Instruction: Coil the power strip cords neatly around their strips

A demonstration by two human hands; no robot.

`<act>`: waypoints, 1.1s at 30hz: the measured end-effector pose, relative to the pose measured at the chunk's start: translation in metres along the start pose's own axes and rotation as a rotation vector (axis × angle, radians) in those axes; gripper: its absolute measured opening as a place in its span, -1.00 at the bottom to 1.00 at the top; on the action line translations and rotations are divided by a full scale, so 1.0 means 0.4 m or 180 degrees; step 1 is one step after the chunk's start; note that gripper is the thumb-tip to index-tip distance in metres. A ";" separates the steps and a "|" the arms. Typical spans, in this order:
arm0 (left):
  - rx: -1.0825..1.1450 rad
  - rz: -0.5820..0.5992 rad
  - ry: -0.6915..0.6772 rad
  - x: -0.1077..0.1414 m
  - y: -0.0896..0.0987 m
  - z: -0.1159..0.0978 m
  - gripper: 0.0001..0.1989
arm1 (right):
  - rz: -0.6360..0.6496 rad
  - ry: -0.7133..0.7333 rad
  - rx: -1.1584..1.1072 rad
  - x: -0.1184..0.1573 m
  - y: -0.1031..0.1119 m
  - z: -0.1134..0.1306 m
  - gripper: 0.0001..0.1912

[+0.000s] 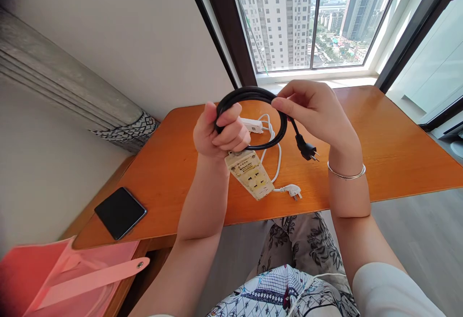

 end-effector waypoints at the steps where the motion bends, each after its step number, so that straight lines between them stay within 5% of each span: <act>1: -0.0010 -0.0067 -0.0146 -0.003 0.009 -0.002 -0.42 | -0.0001 0.0041 -0.0039 -0.004 -0.002 -0.003 -0.75; 6: 0.0118 -0.0283 -0.0925 -0.014 0.042 -0.019 -0.39 | 0.0063 0.0084 -0.0172 -0.019 -0.020 -0.012 -0.71; 11: -0.0098 -0.0710 -0.1106 -0.006 0.037 -0.039 -0.43 | 0.0337 -0.0103 -0.0045 -0.026 -0.064 -0.020 -0.74; 17: 0.0000 -0.0572 -0.1408 -0.005 0.016 -0.047 -0.40 | 0.0351 0.0067 0.0489 -0.032 -0.095 -0.033 -0.82; 24: 0.0101 -0.0584 -0.1460 -0.005 0.006 -0.047 -0.42 | 0.0806 0.0076 0.0138 -0.032 -0.099 -0.038 -0.66; 33: -0.0052 -0.0602 -0.1324 -0.008 0.029 -0.037 -0.43 | 0.0810 -0.0287 -0.0391 -0.048 -0.079 -0.079 -0.78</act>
Point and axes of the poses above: each hand's wrist, its own x-axis away from the middle knuckle, its own y-axis out of the back of the hand, z = x × y, the point moved 2 cm from there along -x, towards the middle knuckle, and after that the axes turned 5 degrees about x, right-handed, at the moved point
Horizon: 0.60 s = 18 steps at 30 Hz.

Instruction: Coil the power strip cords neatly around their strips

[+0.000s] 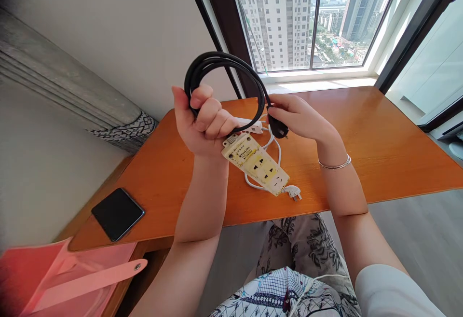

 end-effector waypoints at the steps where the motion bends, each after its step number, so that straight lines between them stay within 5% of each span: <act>1: 0.0056 0.0005 -0.0001 0.000 -0.003 0.001 -0.43 | -0.0079 0.0032 -0.0007 -0.006 -0.004 -0.006 -0.78; 12: 0.0008 0.0051 0.0626 0.000 -0.046 -0.005 -0.40 | -0.1079 0.0044 -0.0472 -0.056 -0.072 -0.040 -0.56; 18: -0.0024 0.0281 0.0768 -0.010 -0.021 0.004 -0.43 | -0.0964 -0.0102 -0.1070 -0.059 -0.072 -0.052 -0.49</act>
Point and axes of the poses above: each hand's wrist, its own x-axis away from the middle knuckle, its own y-axis out of the back of the hand, z = x × y, the point moved 2 cm from there along -x, towards the middle knuckle, and after that the axes turned 5 degrees about x, right-handed, at the moved point
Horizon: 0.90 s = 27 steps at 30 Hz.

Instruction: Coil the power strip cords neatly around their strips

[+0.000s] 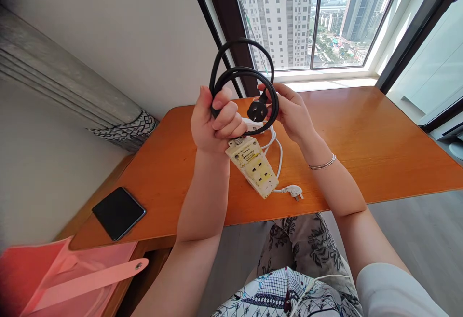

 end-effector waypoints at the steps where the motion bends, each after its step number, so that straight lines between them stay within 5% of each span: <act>1: 0.0001 0.0011 0.0006 -0.002 0.001 0.000 -0.43 | 0.0036 -0.0053 -0.0106 -0.001 -0.001 -0.002 -0.48; 7: -0.0011 -0.0234 -0.0058 -0.011 -0.010 -0.006 -0.44 | 0.0248 -0.0426 -0.0597 0.010 -0.010 0.020 -0.38; 13: 0.0591 -0.0707 -0.0174 -0.003 -0.044 -0.015 -0.40 | 0.0477 -0.0119 -0.0293 0.026 -0.009 0.032 -0.60; 18: 0.0816 -0.0904 -0.0279 0.006 -0.068 -0.025 -0.37 | 0.0744 -0.0198 -0.0073 0.030 0.005 0.031 -0.52; 22: 0.0804 -0.1201 -0.0272 0.003 -0.054 -0.036 -0.37 | 0.1110 -0.0365 0.0137 0.037 0.018 0.045 -0.47; 27: 0.1063 -0.1327 -0.0509 0.001 -0.012 -0.073 -0.39 | 0.1346 -0.0312 0.0420 0.034 0.041 0.058 -0.73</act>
Point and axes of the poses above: each hand's wrist, its own x-axis away from the middle knuckle, its own y-axis out of the back of the hand, z = x × y, the point moved 2 cm from there along -x, towards the middle knuckle, and after that the axes turned 5 degrees about x, right-handed, at the moved point
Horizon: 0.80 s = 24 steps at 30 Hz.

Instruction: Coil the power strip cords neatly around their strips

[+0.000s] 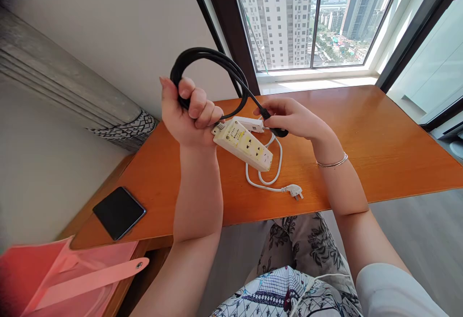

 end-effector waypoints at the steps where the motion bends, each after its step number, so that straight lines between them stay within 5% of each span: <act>1: 0.0064 0.0044 -0.0027 -0.003 0.003 -0.007 -0.39 | -0.0134 0.0038 0.0044 -0.003 0.004 -0.002 -0.78; 7: 0.0224 0.0231 0.0024 -0.002 0.002 -0.006 -0.40 | -0.0798 0.0200 0.0298 -0.039 -0.016 -0.035 -0.80; 24: 0.0335 0.0507 0.0015 0.020 -0.009 0.042 -0.41 | -0.1183 0.0610 0.0847 -0.050 -0.050 -0.056 -0.84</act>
Point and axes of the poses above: each hand's wrist, its own x-axis away from the middle knuckle, its own y-axis out of the back of the hand, z = x × y, the point moved 2 cm from there along -x, towards the middle knuckle, and after that the axes turned 5 degrees about x, right-handed, at the moved point
